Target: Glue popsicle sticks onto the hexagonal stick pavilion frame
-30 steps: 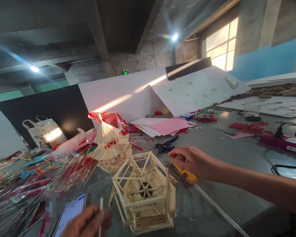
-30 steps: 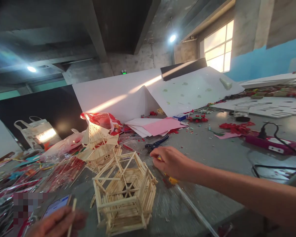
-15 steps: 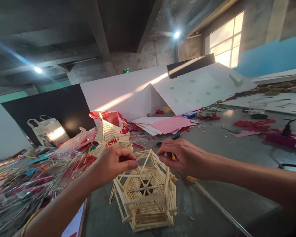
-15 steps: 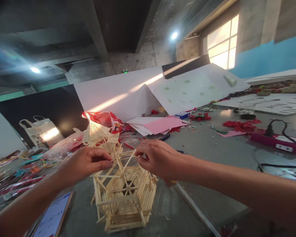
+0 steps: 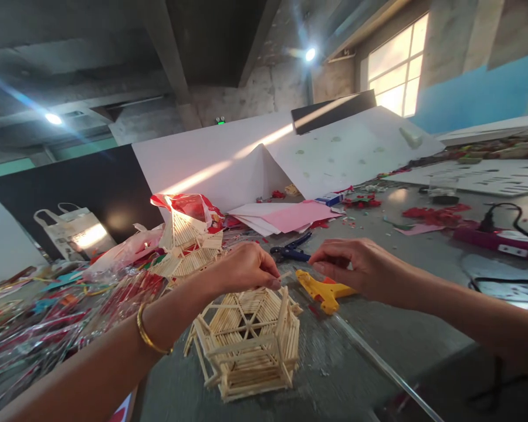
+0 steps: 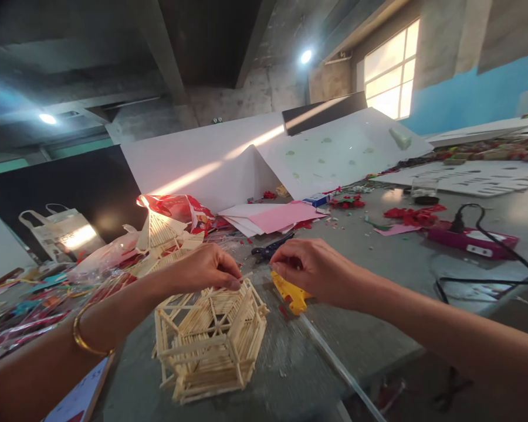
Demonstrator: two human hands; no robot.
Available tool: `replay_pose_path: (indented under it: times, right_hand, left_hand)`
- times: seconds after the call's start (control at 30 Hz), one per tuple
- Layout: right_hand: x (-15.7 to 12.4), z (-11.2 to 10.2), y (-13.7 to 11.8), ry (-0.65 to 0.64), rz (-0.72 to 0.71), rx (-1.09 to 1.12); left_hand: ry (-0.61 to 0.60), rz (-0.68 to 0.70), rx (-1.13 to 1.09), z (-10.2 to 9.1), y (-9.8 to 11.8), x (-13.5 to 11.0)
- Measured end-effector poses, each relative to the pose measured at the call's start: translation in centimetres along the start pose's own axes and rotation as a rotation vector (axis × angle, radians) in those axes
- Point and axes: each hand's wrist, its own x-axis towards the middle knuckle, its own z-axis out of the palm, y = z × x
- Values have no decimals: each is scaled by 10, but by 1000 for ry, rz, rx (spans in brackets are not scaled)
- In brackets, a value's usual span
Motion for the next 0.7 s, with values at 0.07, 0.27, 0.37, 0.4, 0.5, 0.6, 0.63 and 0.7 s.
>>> replay_pose_path:
  times: [0.07,0.27,0.37,0.4,0.5,0.6,0.63,0.7]
  right_hand:
    - [-4,0,7,-17,17,8]
    - [-11,1,28,-47,67,2]
    - [-12,2,33,-59,86,13]
    - [-13,3,34,-60,85,16]
    - [-14,3,34,-73,86,29]
    - [-14,2,34,-97,108,35]
    - [-14,2,34,-103,112,35]
    - [-14,2,35,-107,107,38]
  left_hand:
    - [14,-13,22,2,0,3]
    - [20,-14,71,8,-7,5]
    - [8,-14,71,10,-12,5]
    - [9,-15,74,10,-12,5]
    - [11,-15,82,10,-13,5]
    - [19,-27,98,11,-13,6]
    - [22,-32,103,11,-13,6]
    - [22,-34,111,12,-13,6]
